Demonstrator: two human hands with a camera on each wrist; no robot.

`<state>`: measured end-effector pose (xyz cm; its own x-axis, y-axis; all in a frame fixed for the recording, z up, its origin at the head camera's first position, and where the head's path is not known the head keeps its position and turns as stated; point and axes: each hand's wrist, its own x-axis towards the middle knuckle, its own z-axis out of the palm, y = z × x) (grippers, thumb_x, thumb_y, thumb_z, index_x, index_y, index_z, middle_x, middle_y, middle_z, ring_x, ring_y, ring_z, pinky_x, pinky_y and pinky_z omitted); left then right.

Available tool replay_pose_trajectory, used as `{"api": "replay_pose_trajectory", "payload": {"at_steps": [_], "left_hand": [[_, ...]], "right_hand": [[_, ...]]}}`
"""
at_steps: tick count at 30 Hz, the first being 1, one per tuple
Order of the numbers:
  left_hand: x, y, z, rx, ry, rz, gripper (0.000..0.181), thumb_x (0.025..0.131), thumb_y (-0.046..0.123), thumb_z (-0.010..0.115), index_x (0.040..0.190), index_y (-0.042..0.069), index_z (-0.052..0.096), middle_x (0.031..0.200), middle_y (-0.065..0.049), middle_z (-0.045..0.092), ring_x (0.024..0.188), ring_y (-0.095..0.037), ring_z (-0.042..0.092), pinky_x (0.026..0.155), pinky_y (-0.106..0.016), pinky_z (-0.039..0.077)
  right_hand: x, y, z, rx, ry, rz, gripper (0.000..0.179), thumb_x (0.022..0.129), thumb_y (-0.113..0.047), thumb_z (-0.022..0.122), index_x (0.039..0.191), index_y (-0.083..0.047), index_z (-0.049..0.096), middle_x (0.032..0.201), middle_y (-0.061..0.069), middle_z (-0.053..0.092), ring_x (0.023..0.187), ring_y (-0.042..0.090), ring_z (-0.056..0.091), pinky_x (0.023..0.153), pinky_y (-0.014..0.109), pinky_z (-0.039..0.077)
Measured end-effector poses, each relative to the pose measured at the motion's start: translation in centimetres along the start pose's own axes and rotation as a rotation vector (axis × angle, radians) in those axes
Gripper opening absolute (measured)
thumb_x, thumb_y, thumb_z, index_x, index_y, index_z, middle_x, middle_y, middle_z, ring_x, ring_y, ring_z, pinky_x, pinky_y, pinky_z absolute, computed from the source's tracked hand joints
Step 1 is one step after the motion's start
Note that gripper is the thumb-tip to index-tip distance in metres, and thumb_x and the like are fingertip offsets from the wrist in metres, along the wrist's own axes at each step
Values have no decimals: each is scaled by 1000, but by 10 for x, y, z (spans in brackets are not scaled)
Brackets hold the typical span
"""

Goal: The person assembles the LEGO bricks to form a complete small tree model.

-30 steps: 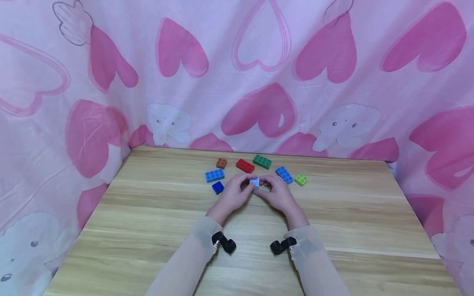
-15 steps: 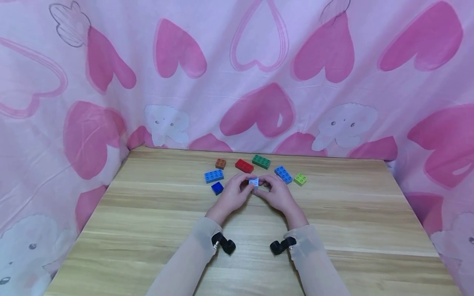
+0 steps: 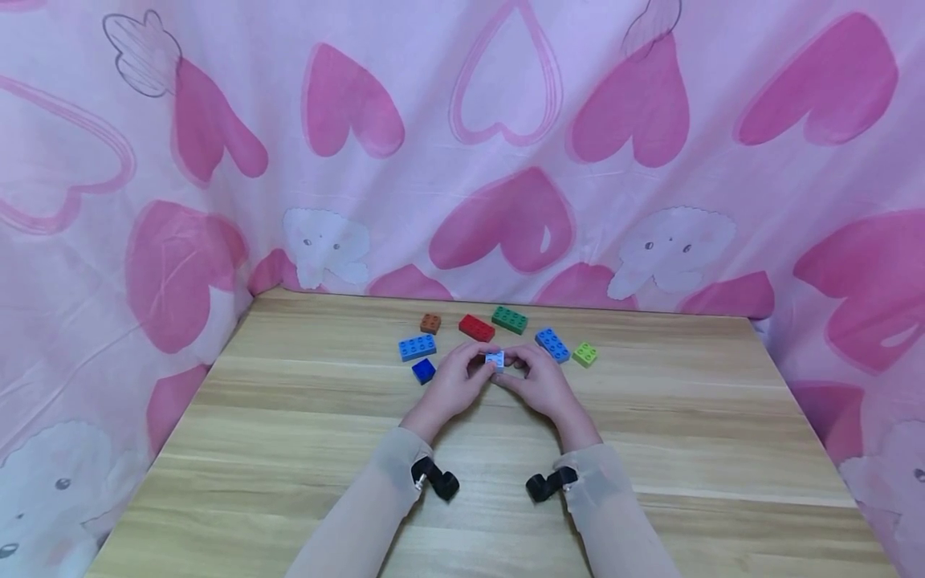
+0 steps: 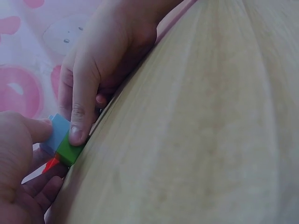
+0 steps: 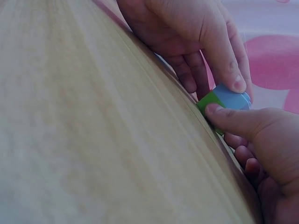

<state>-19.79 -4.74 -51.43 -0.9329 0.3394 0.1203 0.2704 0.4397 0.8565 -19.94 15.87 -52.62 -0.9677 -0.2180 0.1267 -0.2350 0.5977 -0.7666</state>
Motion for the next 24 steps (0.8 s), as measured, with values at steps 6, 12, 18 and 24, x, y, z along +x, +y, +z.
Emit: {"api": "replay_pose_trajectory", "payload": {"at_steps": [6,12,18,24], "left_hand": [[1,-2,0,8,3,10,30,111,21,67,141,16,69,142,-4,67,134,-22,64,115,-41,52],[2,-4,0,5,7,14,30,111,21,68,141,17,69,141,-4,68,133,-21,64,114,-41,52],[1,-4,0,8,1,17,31,111,22,68,141,17,69,143,-4,67,134,-21,64,115,-41,52],[0,2,-11,51,-73,20,35,112,25,66,146,18,66,147,-2,66,138,-21,61,117,-42,50]], "right_hand": [[0,2,-1,-8,-11,0,39,96,-29,88,128,-9,77,120,5,73,110,24,62,93,42,53],[1,-1,-2,7,-18,0,39,96,-28,88,129,-10,77,121,6,73,112,25,63,94,42,53],[1,1,-1,0,-17,-4,37,98,-28,86,129,-9,77,122,6,73,112,25,63,93,41,53],[0,-2,-2,19,-20,7,38,97,-26,87,130,-9,77,121,6,73,112,25,62,92,42,53]]}}
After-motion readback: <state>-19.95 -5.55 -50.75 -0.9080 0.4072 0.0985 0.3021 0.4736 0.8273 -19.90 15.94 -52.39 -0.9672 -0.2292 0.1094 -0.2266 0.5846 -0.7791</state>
